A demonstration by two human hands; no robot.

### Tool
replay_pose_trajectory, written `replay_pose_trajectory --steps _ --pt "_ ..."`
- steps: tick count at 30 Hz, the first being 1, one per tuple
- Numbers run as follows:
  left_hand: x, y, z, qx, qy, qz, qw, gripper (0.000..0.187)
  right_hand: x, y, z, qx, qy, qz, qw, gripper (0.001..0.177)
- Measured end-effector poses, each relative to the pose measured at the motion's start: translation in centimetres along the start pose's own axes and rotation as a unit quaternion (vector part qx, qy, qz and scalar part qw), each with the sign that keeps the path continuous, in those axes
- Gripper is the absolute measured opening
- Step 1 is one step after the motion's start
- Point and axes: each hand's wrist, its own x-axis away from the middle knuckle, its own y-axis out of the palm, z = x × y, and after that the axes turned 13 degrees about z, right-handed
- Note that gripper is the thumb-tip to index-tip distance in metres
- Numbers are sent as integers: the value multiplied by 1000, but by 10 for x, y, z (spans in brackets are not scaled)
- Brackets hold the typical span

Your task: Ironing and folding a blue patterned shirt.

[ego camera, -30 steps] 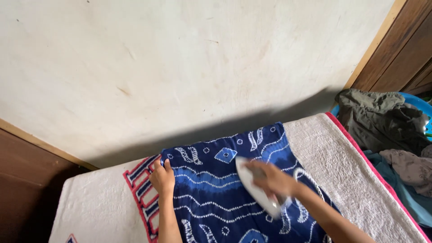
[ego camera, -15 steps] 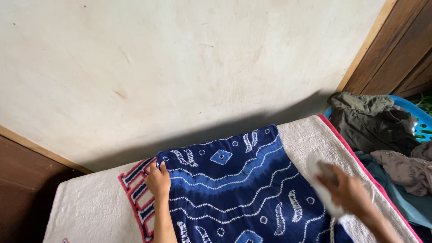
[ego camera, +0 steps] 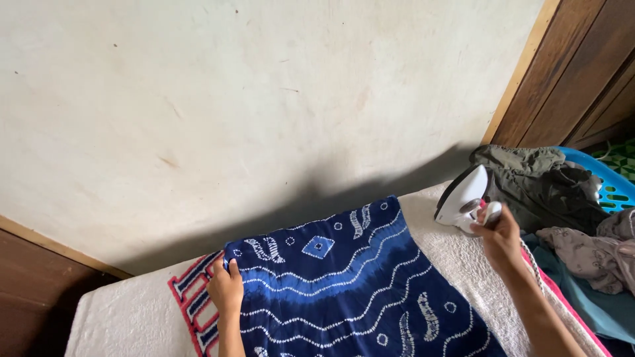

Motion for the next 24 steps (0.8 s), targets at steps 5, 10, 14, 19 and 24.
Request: replay_pose_trajectory --steps 5,10,14,19,24 --pt "0 -13 -12 -6 -46 -69 997 46 6 -20 41 -124 -5 -47 991 34" --pt "16 -52 -2 15 -34 -191 981 60 9 -23 33 33 -27 -26 999 31" --pt "53 -116 -2 55 -67 -247 965 60 29 -46 63 127 -74 15 989 57" --pt "104 -141 -51 218 -10 -331 918 56 104 -32 14 461 -7 -100 882 34" --pt "95 -138 -69 185 -186 -515 816 57 131 24 -41 607 -204 -214 738 61"
